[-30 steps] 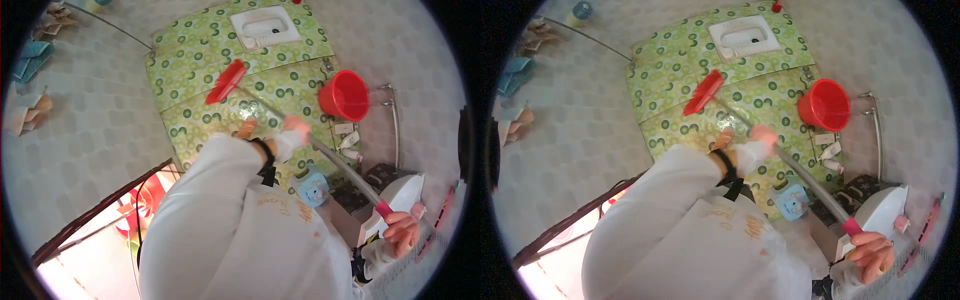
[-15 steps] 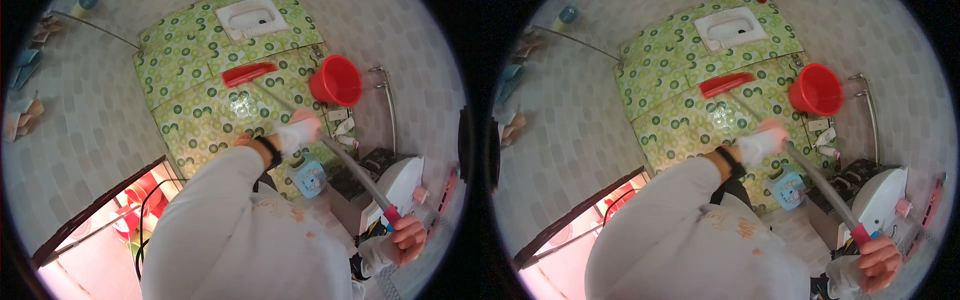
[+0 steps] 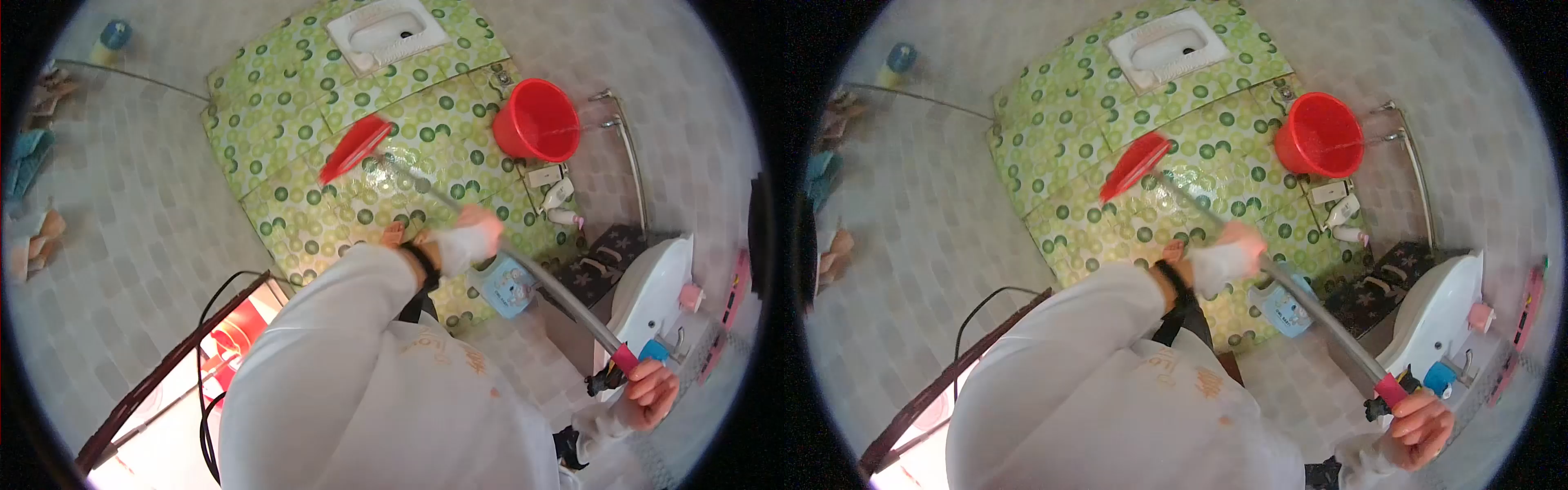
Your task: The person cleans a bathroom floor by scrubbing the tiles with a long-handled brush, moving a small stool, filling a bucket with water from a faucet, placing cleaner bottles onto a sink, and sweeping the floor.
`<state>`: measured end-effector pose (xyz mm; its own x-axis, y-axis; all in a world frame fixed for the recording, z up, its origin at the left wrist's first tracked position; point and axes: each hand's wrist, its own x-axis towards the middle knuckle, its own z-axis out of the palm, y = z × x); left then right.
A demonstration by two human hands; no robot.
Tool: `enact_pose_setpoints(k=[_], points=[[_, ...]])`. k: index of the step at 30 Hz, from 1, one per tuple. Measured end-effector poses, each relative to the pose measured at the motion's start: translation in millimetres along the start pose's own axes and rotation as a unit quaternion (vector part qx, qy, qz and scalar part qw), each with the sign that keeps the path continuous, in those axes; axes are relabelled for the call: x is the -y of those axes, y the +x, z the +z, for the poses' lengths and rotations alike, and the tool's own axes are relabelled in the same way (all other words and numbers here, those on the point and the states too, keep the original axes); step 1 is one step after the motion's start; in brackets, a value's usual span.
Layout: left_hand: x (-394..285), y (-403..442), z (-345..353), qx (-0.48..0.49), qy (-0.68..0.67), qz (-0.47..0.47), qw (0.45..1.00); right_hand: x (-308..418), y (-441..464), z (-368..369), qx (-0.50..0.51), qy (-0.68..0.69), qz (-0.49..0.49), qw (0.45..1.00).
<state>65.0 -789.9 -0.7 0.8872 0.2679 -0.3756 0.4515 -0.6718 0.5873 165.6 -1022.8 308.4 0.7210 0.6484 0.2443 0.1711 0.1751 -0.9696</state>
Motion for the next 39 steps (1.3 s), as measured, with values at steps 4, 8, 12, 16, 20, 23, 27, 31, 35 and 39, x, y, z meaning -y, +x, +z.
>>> enact_pose_setpoints(k=[4, 8, 12, 16, 20, 23, 27, 31, 35, 39], points=[[8.5, 63.2, -46.8, -0.058, -0.021, 0.115, 0.991, 2.3, 9.1, 33.2, 0.038, -0.135, -0.06, 0.988], [10.1, 62.4, -77.5, -0.142, -0.016, 0.14, 0.98, 18.4, 31.2, 38.5, 0.116, -0.112, -0.115, 0.98], [19.1, 10.5, -70.9, -0.147, -0.098, 0.076, 0.981, 15.2, 57.7, -19.2, -0.012, -0.006, -0.122, 0.992], [66.3, -55.2, -60.6, -0.204, -0.068, -0.013, 0.976, -9.3, 62.0, 103.5, 0.132, 0.072, -0.113, 0.982], [88.8, -107.2, -37.5, -0.296, -0.083, -0.09, 0.947, -30.5, 70.8, 110.0, 0.293, 0.147, -0.131, 0.935], [95.8, -131.7, -23.5, -0.406, -0.092, -0.099, 0.904, -35.1, 78.7, 136.1, 0.426, 0.17, -0.185, 0.869], [116.7, -160.8, 15.8, -0.51, -0.066, -0.137, 0.847, -42.3, 63.4, 147.3, 0.466, 0.139, -0.125, 0.865], [147.4, -182.2, 35.1, -0.512, -0.036, -0.255, 0.819, -68.3, 65.4, 177.2, 0.487, 0.089, -0.029, 0.868], [158.4, -159.6, 12.8, -0.517, -0.01, -0.339, 0.786, -84.1, 109.9, 192.2, 0.497, 0.104, -0.003, 0.861], [143.4, -133.7, -37.9, -0.566, -0.066, -0.371, 0.733, -86.6, 170.6, 213.7, 0.453, 0.134, 0.002, 0.881]])
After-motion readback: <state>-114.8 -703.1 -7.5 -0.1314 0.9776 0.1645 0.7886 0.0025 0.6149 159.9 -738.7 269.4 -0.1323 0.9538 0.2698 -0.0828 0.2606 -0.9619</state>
